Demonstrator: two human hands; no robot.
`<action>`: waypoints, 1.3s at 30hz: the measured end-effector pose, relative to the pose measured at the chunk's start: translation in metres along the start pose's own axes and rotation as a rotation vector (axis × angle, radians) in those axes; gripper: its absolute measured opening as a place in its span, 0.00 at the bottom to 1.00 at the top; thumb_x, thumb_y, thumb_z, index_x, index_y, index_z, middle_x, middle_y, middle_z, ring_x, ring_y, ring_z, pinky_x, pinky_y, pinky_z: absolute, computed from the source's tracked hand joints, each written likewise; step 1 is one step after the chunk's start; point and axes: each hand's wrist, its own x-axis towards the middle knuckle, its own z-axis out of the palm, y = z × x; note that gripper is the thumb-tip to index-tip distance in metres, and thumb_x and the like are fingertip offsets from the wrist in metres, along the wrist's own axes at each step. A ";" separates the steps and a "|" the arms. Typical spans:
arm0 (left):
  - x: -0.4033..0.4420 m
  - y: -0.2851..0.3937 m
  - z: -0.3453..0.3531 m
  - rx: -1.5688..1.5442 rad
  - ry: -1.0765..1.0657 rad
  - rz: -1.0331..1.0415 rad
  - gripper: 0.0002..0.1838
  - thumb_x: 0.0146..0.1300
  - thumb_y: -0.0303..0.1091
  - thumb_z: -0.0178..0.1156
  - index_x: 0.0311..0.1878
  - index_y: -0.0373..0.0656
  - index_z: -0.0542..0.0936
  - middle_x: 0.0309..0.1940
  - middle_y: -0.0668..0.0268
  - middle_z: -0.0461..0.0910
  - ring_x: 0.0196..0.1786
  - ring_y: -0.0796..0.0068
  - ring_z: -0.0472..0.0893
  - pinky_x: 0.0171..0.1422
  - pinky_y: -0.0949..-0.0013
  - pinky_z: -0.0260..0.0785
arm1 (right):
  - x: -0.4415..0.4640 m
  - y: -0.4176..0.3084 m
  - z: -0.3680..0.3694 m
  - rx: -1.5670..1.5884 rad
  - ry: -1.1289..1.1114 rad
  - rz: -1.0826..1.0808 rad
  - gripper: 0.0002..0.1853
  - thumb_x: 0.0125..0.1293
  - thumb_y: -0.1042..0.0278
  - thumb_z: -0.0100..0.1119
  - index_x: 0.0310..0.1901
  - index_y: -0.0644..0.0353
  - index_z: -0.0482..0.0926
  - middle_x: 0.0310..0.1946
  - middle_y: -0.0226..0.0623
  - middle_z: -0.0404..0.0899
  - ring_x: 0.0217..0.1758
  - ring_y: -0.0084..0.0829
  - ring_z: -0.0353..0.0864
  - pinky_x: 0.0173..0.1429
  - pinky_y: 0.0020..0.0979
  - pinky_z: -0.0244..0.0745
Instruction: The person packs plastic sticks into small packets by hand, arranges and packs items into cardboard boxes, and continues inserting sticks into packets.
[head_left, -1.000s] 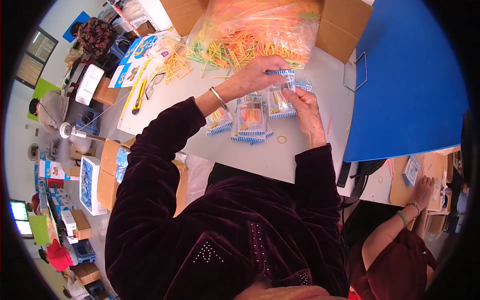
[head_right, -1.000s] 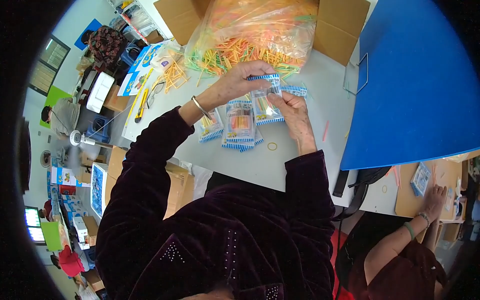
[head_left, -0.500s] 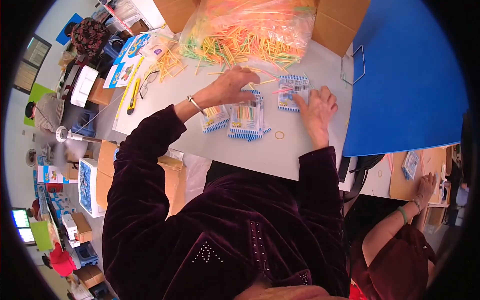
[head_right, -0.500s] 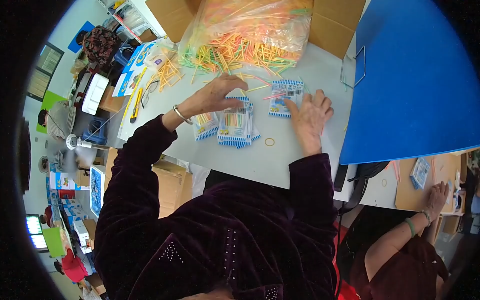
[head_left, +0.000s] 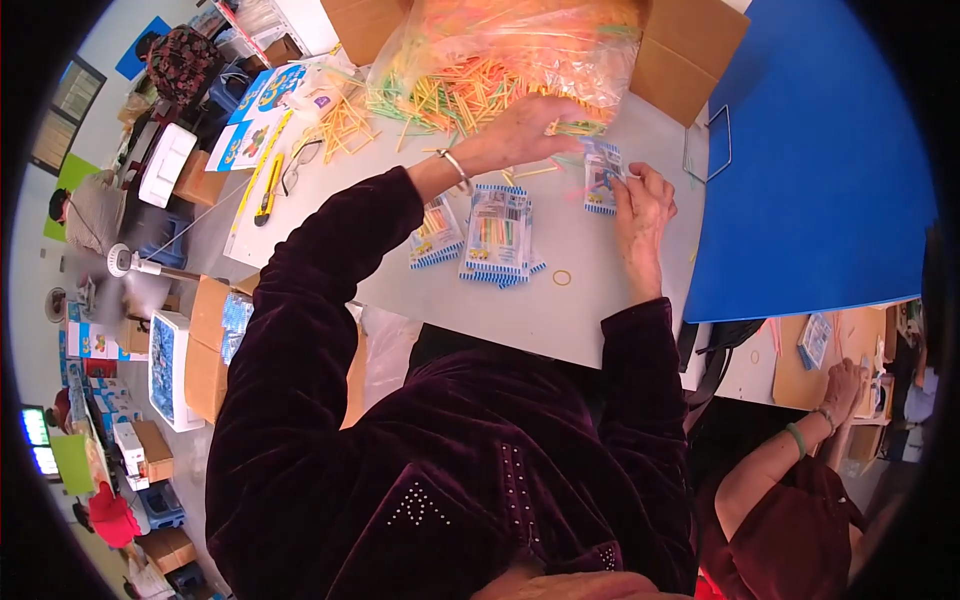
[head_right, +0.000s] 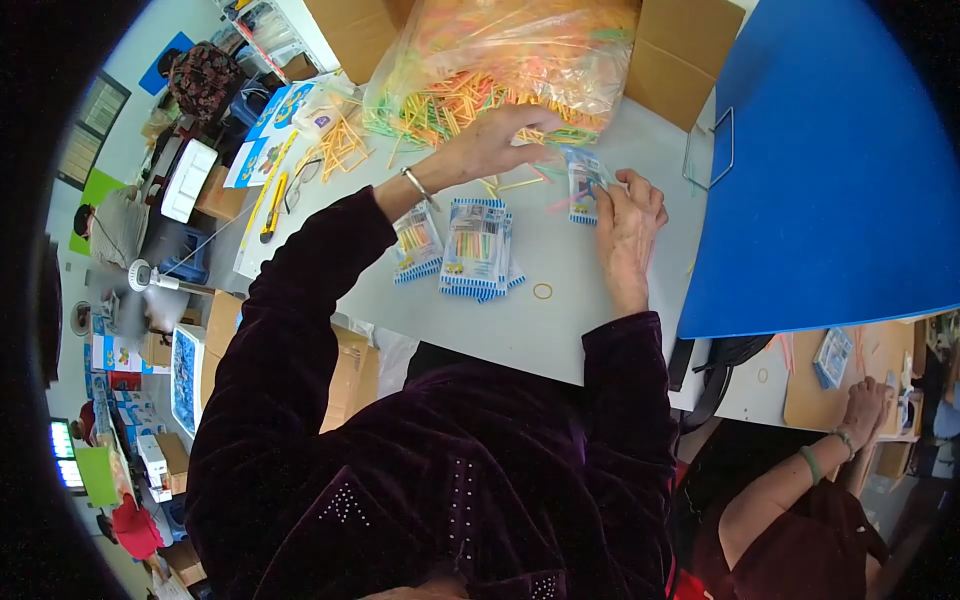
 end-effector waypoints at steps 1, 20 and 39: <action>0.004 0.001 0.003 0.002 0.003 -0.002 0.17 0.56 0.39 0.62 0.46 0.40 0.76 0.42 0.60 0.78 0.46 0.62 0.77 0.51 0.65 0.68 | 0.003 -0.003 -0.003 0.081 -0.006 -0.035 0.06 0.56 0.71 0.60 0.34 0.62 0.79 0.43 0.33 0.75 0.48 0.37 0.70 0.51 0.36 0.64; -0.003 -0.011 0.007 0.000 0.027 0.113 0.10 0.61 0.35 0.58 0.33 0.36 0.79 0.19 0.60 0.74 0.21 0.72 0.72 0.29 0.70 0.65 | 0.012 -0.021 0.009 0.826 -0.244 0.269 0.12 0.65 0.64 0.56 0.34 0.66 0.79 0.21 0.20 0.69 0.26 0.12 0.62 0.30 0.17 0.59; 0.011 -0.020 0.016 -0.080 0.243 0.215 0.19 0.55 0.49 0.61 0.34 0.40 0.77 0.26 0.52 0.76 0.33 0.55 0.78 0.37 0.59 0.68 | 0.018 0.006 -0.003 0.806 -0.069 0.274 0.10 0.63 0.70 0.57 0.41 0.68 0.80 0.28 0.24 0.75 0.32 0.13 0.68 0.36 0.17 0.64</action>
